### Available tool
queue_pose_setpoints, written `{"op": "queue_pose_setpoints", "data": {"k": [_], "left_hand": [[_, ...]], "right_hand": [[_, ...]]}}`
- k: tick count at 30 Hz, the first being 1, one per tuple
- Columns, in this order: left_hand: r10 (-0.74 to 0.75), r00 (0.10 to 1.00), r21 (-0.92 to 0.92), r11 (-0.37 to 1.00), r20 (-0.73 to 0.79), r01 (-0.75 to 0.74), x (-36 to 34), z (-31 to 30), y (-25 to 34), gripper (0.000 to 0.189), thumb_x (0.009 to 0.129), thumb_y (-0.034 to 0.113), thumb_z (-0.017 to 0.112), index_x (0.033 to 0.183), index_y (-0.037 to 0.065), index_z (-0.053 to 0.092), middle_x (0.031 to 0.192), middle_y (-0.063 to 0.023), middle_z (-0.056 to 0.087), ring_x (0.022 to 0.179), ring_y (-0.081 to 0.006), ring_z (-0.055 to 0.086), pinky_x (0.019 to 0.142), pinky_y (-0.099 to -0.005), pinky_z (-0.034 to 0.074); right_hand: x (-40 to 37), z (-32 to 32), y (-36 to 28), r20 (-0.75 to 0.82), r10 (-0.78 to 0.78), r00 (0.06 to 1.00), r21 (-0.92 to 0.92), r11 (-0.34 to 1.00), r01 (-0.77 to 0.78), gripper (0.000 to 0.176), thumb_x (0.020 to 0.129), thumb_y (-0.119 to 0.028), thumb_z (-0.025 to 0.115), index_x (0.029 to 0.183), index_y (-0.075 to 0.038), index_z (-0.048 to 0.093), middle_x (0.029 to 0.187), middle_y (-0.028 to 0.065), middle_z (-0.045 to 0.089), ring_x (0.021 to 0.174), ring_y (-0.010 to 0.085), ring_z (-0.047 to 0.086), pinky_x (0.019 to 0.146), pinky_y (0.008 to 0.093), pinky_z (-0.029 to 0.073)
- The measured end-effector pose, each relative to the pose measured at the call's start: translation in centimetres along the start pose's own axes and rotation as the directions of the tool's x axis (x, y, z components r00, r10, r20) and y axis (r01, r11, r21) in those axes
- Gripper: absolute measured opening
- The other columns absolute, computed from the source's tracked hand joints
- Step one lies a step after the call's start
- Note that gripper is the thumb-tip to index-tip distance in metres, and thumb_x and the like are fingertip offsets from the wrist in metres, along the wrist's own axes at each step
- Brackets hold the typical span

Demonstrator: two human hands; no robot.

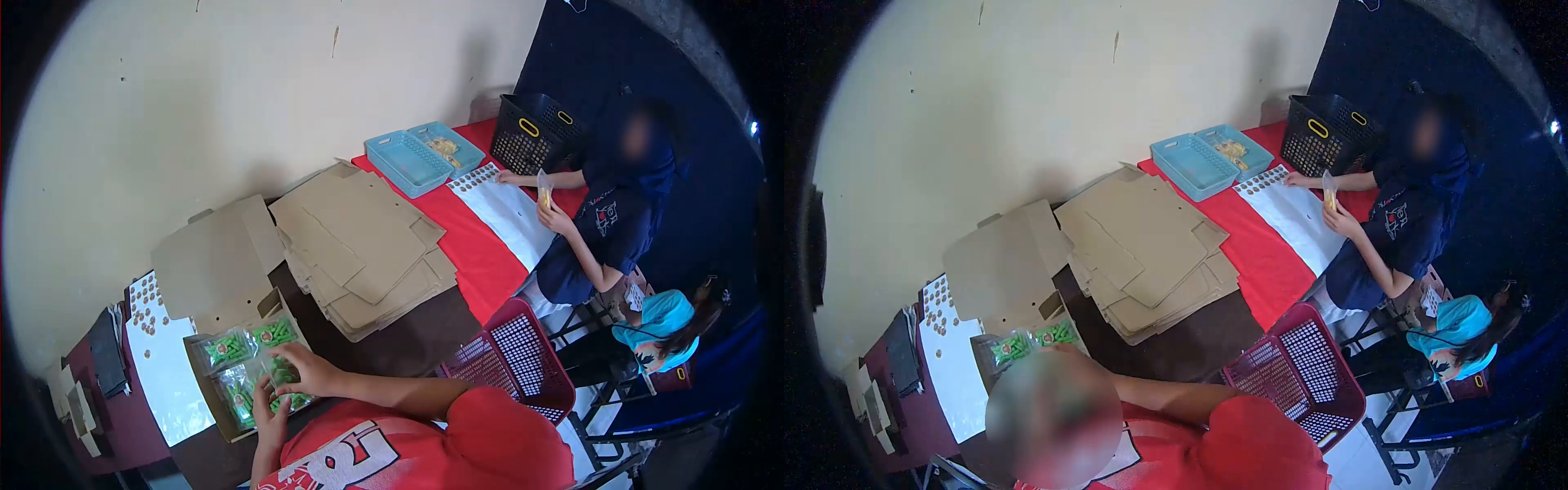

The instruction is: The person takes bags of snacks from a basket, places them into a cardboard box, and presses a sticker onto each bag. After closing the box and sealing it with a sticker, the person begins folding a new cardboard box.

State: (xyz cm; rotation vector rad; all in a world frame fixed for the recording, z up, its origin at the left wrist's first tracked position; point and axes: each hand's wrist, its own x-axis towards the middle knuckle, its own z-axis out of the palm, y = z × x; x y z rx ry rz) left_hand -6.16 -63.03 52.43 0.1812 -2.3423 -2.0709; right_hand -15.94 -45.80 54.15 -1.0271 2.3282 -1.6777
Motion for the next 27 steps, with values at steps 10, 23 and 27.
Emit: {"op": "queue_pose_setpoints", "data": {"k": [10,23,27], "left_hand": [[0.016,1.0,0.033,0.999,-0.022,-0.015,0.2,1.1,0.7,0.027,0.094,0.015,0.055,0.117,0.001,0.052,0.108,-0.0091,0.058,0.099,-0.0165,0.055,0.089,-0.0329,0.043],[0.121,0.976,0.126,0.987,-0.18,-0.099,0.6,1.0,1.4,0.021,0.1,0.016,0.046,0.097,-0.002,0.057,0.094,-0.0119,0.066,0.09,-0.0174,0.061,0.084,-0.0319,0.045],[0.126,0.971,0.108,0.989,-0.203,-0.106,1.0,0.6,1.6,0.022,0.1,0.015,0.044,0.095,-0.003,0.057,0.097,-0.0147,0.068,0.089,-0.0178,0.063,0.083,-0.0326,0.047]], "right_hand": [[0.4,0.2,1.3,-0.041,0.093,0.995,0.061,0.994,-0.09,0.093,0.061,-0.027,0.087,0.135,-0.008,0.034,0.13,0.0171,0.042,0.119,0.0337,0.045,0.102,0.0434,0.038],[1.0,-0.6,1.2,0.003,0.165,0.986,0.219,0.962,-0.162,0.029,0.078,-0.015,0.075,0.096,-0.001,0.056,0.09,0.0093,0.062,0.085,0.0207,0.062,0.079,0.0331,0.049],[0.9,-1.4,0.2,-0.04,0.141,0.989,0.194,0.972,-0.131,0.012,0.086,-0.007,0.065,0.087,0.003,0.059,0.092,0.0093,0.067,0.083,0.0178,0.066,0.075,0.0302,0.051]]}}
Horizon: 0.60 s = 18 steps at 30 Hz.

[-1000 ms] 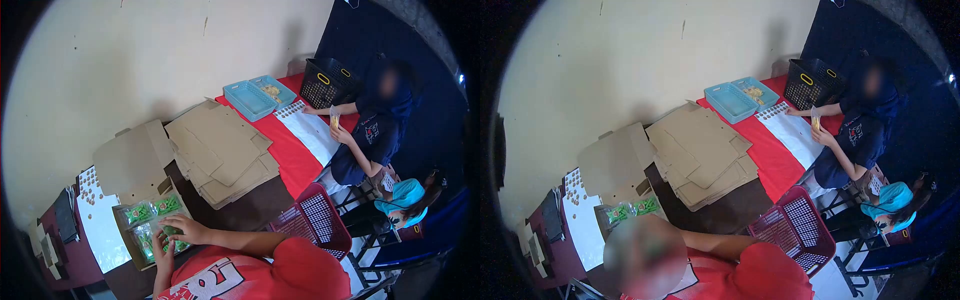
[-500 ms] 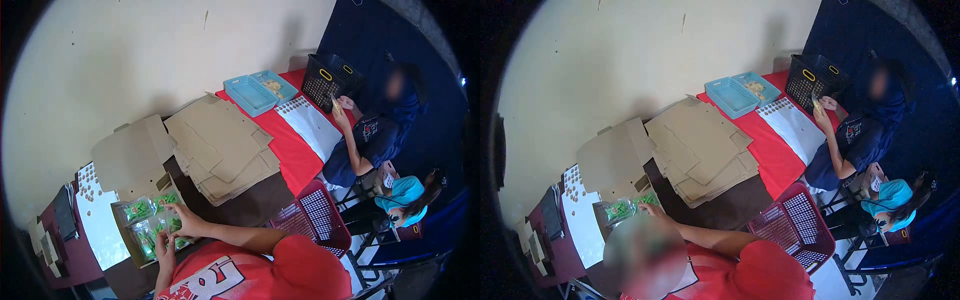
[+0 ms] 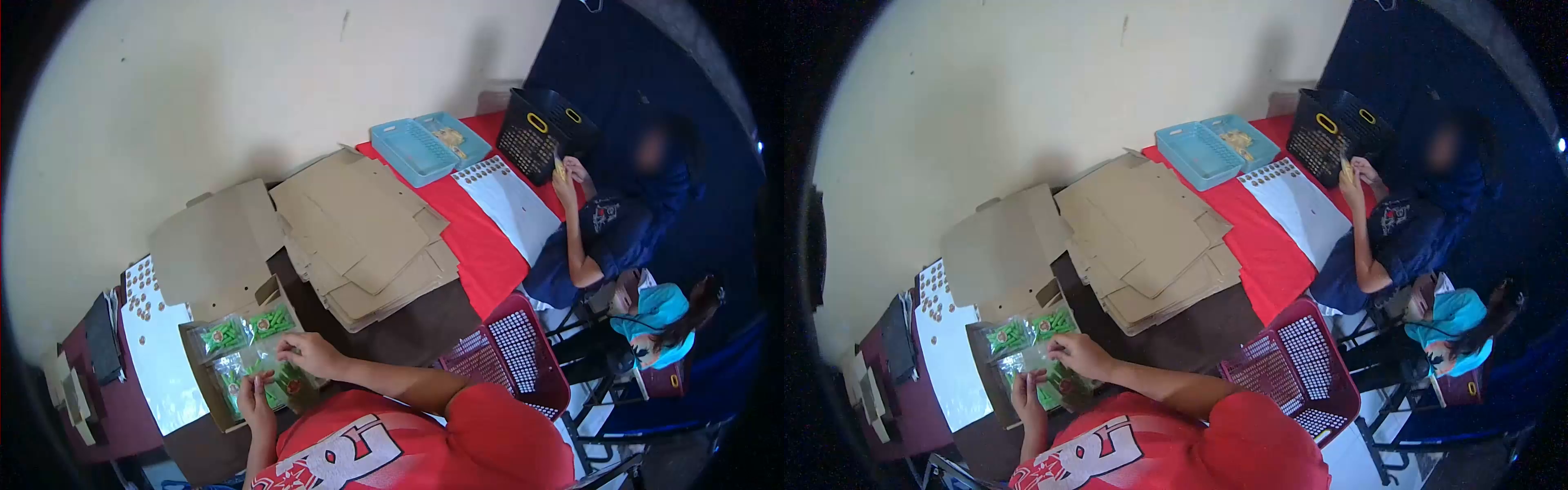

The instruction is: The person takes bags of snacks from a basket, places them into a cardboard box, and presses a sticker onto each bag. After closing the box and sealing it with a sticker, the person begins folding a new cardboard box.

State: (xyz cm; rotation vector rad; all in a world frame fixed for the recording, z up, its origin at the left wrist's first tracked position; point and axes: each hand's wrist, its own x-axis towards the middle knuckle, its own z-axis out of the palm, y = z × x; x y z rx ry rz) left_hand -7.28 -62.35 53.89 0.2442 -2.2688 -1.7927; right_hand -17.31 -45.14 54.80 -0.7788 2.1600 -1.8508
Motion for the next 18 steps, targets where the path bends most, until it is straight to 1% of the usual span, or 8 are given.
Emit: {"op": "queue_pose_setpoints", "data": {"k": [3,5,7,9,13,15,17,18], "left_hand": [[-0.17,0.985,-0.085,0.982,0.015,0.17,0.5,-0.2,-0.1,0.023,0.101,0.019,0.045,0.097,0.0,0.058,0.103,-0.0133,0.068,0.087,-0.0162,0.064,0.074,-0.0269,0.048],[-0.301,0.953,-0.305,0.906,0.019,0.292,0.9,-0.1,-0.4,0.021,0.1,0.023,0.047,0.099,0.003,0.054,0.111,-0.0153,0.065,0.091,-0.0209,0.066,0.076,-0.032,0.051],[-0.408,0.913,-0.456,0.811,0.007,0.366,0.8,-0.4,-0.6,0.019,0.1,0.023,0.048,0.104,0.005,0.05,0.117,-0.0156,0.061,0.099,-0.0242,0.064,0.081,-0.0361,0.052],[-0.456,0.89,-0.6,0.709,0.012,0.372,0.4,-0.6,-2.0,0.018,0.1,0.022,0.048,0.105,0.006,0.05,0.123,-0.0146,0.057,0.103,-0.0274,0.062,0.082,-0.0367,0.052],[-0.466,0.885,-0.685,0.641,0.011,0.347,0.4,-2.1,-2.7,0.019,0.099,0.02,0.049,0.112,0.006,0.049,0.125,-0.0144,0.055,0.105,-0.0277,0.061,0.087,-0.0375,0.05],[-0.457,0.89,-0.709,0.627,0.003,0.324,0.1,-2.9,-4.4,0.021,0.099,0.018,0.049,0.116,0.006,0.048,0.126,-0.0142,0.054,0.107,-0.0278,0.06,0.09,-0.0376,0.049],[-0.137,0.961,-0.154,0.983,-0.241,0.102,-0.2,-4.1,-8.3,0.032,0.095,0.01,0.053,0.126,0.004,0.043,0.127,-0.0124,0.055,0.11,-0.0274,0.059,0.091,-0.0347,0.047],[-0.168,0.948,-0.011,0.985,-0.271,0.171,-0.6,-5.0,-7.1,0.036,0.091,0.007,0.056,0.125,0.002,0.046,0.122,-0.0123,0.057,0.109,-0.027,0.058,0.091,-0.0344,0.046]], "right_hand": [[-0.1,0.7,2.5,-0.038,-0.012,0.999,0.062,0.998,0.014,0.028,0.086,-0.011,0.066,0.11,0.0,0.056,0.103,0.0147,0.065,0.095,0.0255,0.064,0.085,0.0332,0.049],[0.1,1.6,5.5,-0.113,-0.207,0.972,-0.026,0.978,0.205,0.054,0.083,-0.02,0.071,0.126,-0.001,0.046,0.122,0.0174,0.056,0.111,0.0302,0.056,0.095,0.0367,0.045],[-0.3,1.0,1.9,0.047,0.029,0.998,-0.194,0.981,-0.02,0.081,0.075,-0.031,0.079,0.137,-0.003,0.034,0.132,0.0187,0.047,0.121,0.034,0.048,0.1,0.0409,0.04],[0.0,1.8,1.3,0.146,-0.015,0.989,-0.433,0.898,0.078,0.097,0.067,-0.038,0.083,0.14,-0.005,0.03,0.128,0.0189,0.05,0.116,0.0353,0.051,0.099,0.0421,0.042],[2.9,3.3,1.1,0.264,0.172,0.949,-0.48,0.877,-0.025,0.093,0.065,-0.03,0.083,0.14,-0.008,0.033,0.123,0.0204,0.052,0.115,0.0356,0.052,0.099,0.0443,0.042],[5.3,4.1,2.6,0.272,0.077,0.959,-0.561,0.822,0.093,0.091,0.066,-0.029,0.082,0.139,-0.006,0.034,0.121,0.0198,0.053,0.114,0.0356,0.052,0.098,0.0445,0.043],[8.0,4.7,4.6,0.286,-0.024,0.958,-0.631,0.747,0.207,0.088,0.067,-0.029,0.082,0.138,-0.005,0.035,0.118,0.0192,0.053,0.112,0.0356,0.051,0.097,0.0446,0.043],[9.3,4.7,5.7,0.311,0.025,0.95,-0.676,0.708,0.203,0.086,0.068,-0.029,0.081,0.138,-0.005,0.037,0.121,0.0183,0.052,0.116,0.0349,0.049,0.098,0.0444,0.043]]}}
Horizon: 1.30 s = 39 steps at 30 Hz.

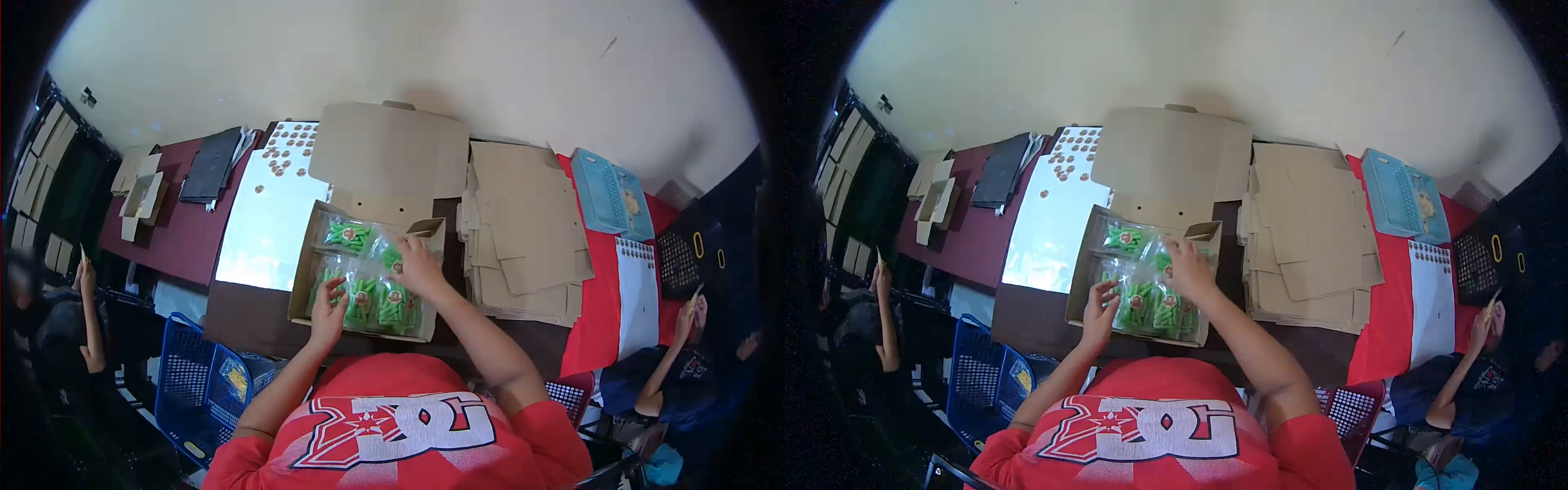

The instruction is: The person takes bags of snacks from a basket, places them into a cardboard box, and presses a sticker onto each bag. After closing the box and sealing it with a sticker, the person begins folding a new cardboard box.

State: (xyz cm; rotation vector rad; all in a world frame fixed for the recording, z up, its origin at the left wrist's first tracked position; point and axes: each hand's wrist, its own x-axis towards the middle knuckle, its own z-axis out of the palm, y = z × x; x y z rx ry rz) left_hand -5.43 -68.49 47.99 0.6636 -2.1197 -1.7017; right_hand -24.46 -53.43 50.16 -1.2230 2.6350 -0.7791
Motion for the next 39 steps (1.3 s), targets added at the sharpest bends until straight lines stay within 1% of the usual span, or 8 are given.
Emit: {"op": "queue_pose_setpoints", "data": {"k": [4,10,17,21,25,27,31,39], "left_hand": [[0.193,0.981,0.353,0.92,-0.029,-0.171,-0.4,-2.7,0.4,0.03,0.086,0.006,0.059,0.115,0.001,0.054,0.111,-0.0165,0.059,0.104,-0.0287,0.059,0.09,-0.0376,0.046],[0.104,0.993,0.404,0.912,-0.057,-0.073,-1.1,-4.6,-1.5,0.027,0.086,0.005,0.058,0.113,0.001,0.055,0.108,-0.0154,0.059,0.101,-0.0296,0.06,0.088,-0.0377,0.046],[0.039,0.999,0.365,0.93,0.014,-0.041,-0.6,-4.6,-1.8,0.023,0.087,0.004,0.057,0.11,0.001,0.056,0.102,-0.0131,0.062,0.094,-0.027,0.062,0.082,-0.0361,0.047],[-0.054,0.998,0.228,0.973,0.035,0.045,-0.3,-5.5,-2.2,0.021,0.091,0.005,0.055,0.111,0.001,0.056,0.102,-0.0095,0.063,0.092,-0.0181,0.061,0.081,-0.0313,0.048],[-0.111,0.993,-0.035,0.993,0.036,0.113,2.0,-6.7,-0.8,0.019,0.095,0.008,0.053,0.111,0.0,0.055,0.099,-0.0074,0.063,0.093,-0.0119,0.059,0.084,-0.0268,0.047],[-0.053,0.998,0.078,0.996,0.016,0.051,5.3,-8.4,-1.6,0.02,0.095,0.01,0.053,0.112,-0.001,0.055,0.1,-0.0082,0.064,0.092,-0.0133,0.06,0.084,-0.028,0.047],[0.046,0.995,0.244,0.969,-0.089,-0.023,17.8,-10.6,-3.2,0.026,0.093,0.01,0.055,0.117,0.001,0.053,0.111,-0.0109,0.062,0.096,-0.0178,0.059,0.081,-0.0325,0.047],[0.064,0.964,0.355,0.934,-0.26,0.034,42.7,-8.8,-13.0,0.057,0.088,0.026,0.063,0.134,-0.001,0.043,0.134,-0.0197,0.049,0.113,-0.0297,0.054,0.095,-0.0374,0.044]], "right_hand": [[3.3,2.9,4.0,0.194,0.098,0.976,-0.139,0.988,-0.071,0.085,0.07,-0.03,0.079,0.141,-0.012,0.036,0.135,0.0147,0.045,0.129,0.0322,0.04,0.103,0.0439,0.04],[4.0,4.7,7.0,0.266,-0.029,0.964,-0.174,0.982,0.077,0.078,0.078,-0.037,0.072,0.143,-0.016,0.036,0.144,0.008,0.041,0.131,0.0309,0.038,0.107,0.0528,0.032],[2.9,3.2,4.6,0.197,0.091,0.976,-0.34,0.94,-0.019,0.068,0.083,-0.041,0.065,0.144,-0.024,0.038,0.147,0.012,0.036,0.137,0.0357,0.029,0.106,0.0654,0.024],[2.2,4.3,4.7,0.251,0.16,0.955,-0.205,0.973,-0.109,0.067,0.085,-0.04,0.062,0.144,-0.019,0.037,0.145,0.0131,0.038,0.133,0.035,0.034,0.107,0.0617,0.026],[3.1,2.7,4.6,-0.023,0.054,0.998,-0.22,0.974,-0.057,0.058,0.084,-0.037,0.064,0.133,-0.01,0.047,0.127,0.0142,0.055,0.121,0.031,0.049,0.104,0.0499,0.036],[5.1,-1.6,4.0,0.0,0.288,0.958,-0.036,0.957,-0.287,0.043,0.084,-0.03,0.064,0.12,-0.008,0.054,0.114,0.0142,0.061,0.108,0.0322,0.056,0.094,0.0441,0.044],[12.3,-3.1,11.7,-0.428,0.511,0.746,0.175,0.856,-0.486,0.036,0.082,-0.022,0.063,0.111,-0.002,0.056,0.108,0.0174,0.063,0.097,0.037,0.06,0.087,0.045,0.048],[21.5,-0.5,21.2,-0.233,0.758,0.609,0.144,0.647,-0.749,0.067,0.076,-0.026,0.069,0.13,0.003,0.041,0.127,0.0235,0.051,0.12,0.0376,0.05,0.101,0.042,0.042]]}}
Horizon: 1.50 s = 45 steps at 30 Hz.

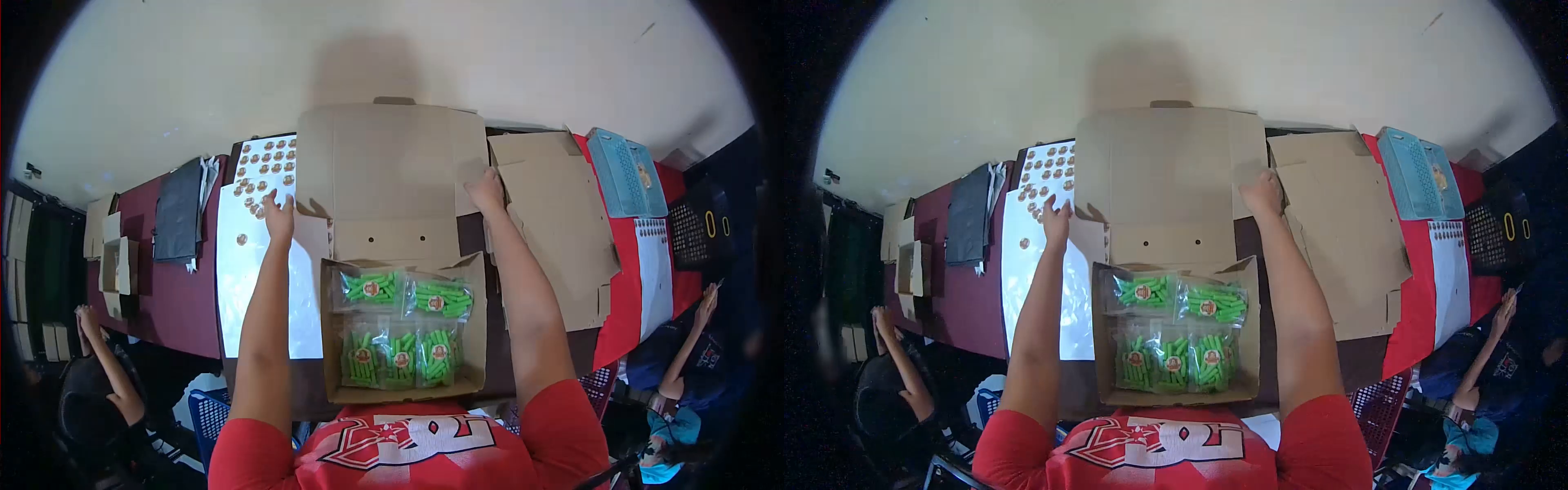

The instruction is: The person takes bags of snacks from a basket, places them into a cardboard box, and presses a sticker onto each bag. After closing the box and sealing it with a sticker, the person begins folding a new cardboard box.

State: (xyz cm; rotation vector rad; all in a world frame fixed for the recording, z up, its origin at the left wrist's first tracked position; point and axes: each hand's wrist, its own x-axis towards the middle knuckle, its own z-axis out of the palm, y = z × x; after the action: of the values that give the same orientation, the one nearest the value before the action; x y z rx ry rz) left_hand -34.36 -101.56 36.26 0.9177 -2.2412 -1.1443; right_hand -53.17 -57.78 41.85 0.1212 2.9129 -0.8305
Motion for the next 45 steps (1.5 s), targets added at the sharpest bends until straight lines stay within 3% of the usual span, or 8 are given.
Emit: {"op": "queue_pose_setpoints", "data": {"k": [9,14,17,21,25,29,37,45], "left_hand": [[-0.033,0.994,-0.142,0.989,0.104,0.048,1.1,3.0,4.3,0.026,0.09,0.011,0.058,0.114,0.003,0.054,0.09,-0.0055,0.059,0.083,-0.015,0.054,0.078,-0.0302,0.044],[0.01,0.997,-0.371,0.929,0.071,0.017,-1.6,-0.7,7.3,0.018,0.095,0.008,0.054,0.112,0.001,0.052,0.09,-0.0024,0.056,0.083,-0.0111,0.049,0.081,-0.0274,0.043],[0.127,0.986,-0.63,0.776,0.105,-0.033,-3.8,-3.8,9.3,0.016,0.097,0.007,0.051,0.113,0.003,0.048,0.096,-0.001,0.056,0.088,-0.008,0.048,0.085,-0.0235,0.038],[0.178,0.977,-0.656,0.752,0.117,-0.059,-7.2,-8.0,11.4,0.016,0.097,0.008,0.053,0.112,0.005,0.048,0.094,-0.0003,0.056,0.085,-0.0069,0.048,0.078,-0.0231,0.039],[0.242,0.96,-0.609,0.785,0.139,-0.11,-9.3,-11.7,12.0,0.011,0.096,0.009,0.054,0.102,0.008,0.045,0.081,0.003,0.045,0.077,-0.0065,0.043,0.075,-0.0229,0.038],[0.225,0.959,-0.655,0.753,0.17,-0.061,-11.8,-13.5,11.4,0.012,0.095,0.005,0.053,0.097,0.01,0.043,0.08,0.0036,0.041,0.077,-0.0065,0.041,0.078,-0.023,0.037],[0.264,0.944,-0.391,0.904,0.197,-0.171,-17.9,-16.7,12.2,0.012,0.094,0.005,0.056,0.102,0.005,0.047,0.099,-0.0047,0.056,0.081,-0.0101,0.052,0.069,-0.0249,0.044],[0.325,0.923,-0.191,0.938,0.206,-0.288,-24.9,-16.3,15.0,0.034,0.084,-0.008,0.055,0.115,0.001,0.046,0.107,-0.0114,0.055,0.094,-0.0184,0.057,0.064,-0.0287,0.054]], "right_hand": [[2.0,1.2,-1.3,-0.14,0.077,0.987,-0.21,0.972,-0.106,0.073,0.081,-0.037,0.066,0.138,-0.004,0.036,0.141,0.0132,0.04,0.13,0.0324,0.038,0.104,0.0511,0.037],[1.0,-0.4,-2.2,-0.115,0.193,0.974,-0.199,0.956,-0.213,0.075,0.082,-0.042,0.065,0.141,-0.007,0.035,0.142,0.0122,0.041,0.132,0.0313,0.035,0.104,0.0515,0.034],[2.9,0.2,0.5,-0.018,0.012,1.0,0.094,0.996,-0.011,0.056,0.082,-0.04,0.067,0.126,-0.01,0.053,0.117,0.0116,0.061,0.119,0.0277,0.05,0.1,0.0415,0.039],[3.0,-1.0,1.9,0.054,-0.269,0.962,0.465,0.859,0.214,0.046,0.078,-0.027,0.075,0.111,-0.003,0.054,0.111,0.0144,0.061,0.106,0.0268,0.055,0.093,0.037,0.043],[-0.5,-5.0,0.1,-0.357,-0.403,0.843,0.333,0.788,0.518,0.07,0.08,-0.028,0.075,0.132,-0.003,0.035,0.123,0.0151,0.05,0.107,0.0256,0.053,0.087,0.0311,0.044],[-3.8,-10.0,0.6,0.128,-0.352,0.927,0.756,0.64,0.139,0.068,0.082,-0.029,0.073,0.134,-0.003,0.038,0.117,0.0104,0.057,0.099,0.0185,0.057,0.083,0.0291,0.044],[-14.2,-14.7,0.8,0.047,-0.396,0.917,0.49,0.809,0.324,0.031,0.089,-0.026,0.067,0.096,0.004,0.061,0.068,0.0083,0.062,0.069,0.0149,0.063,0.065,0.0352,0.049],[-21.3,-13.3,3.6,0.027,-0.386,0.922,0.394,0.852,0.345,0.029,0.09,-0.021,0.062,0.105,0.004,0.06,0.081,0.022,0.066,0.077,0.0328,0.066,0.069,0.0406,0.05]]}}
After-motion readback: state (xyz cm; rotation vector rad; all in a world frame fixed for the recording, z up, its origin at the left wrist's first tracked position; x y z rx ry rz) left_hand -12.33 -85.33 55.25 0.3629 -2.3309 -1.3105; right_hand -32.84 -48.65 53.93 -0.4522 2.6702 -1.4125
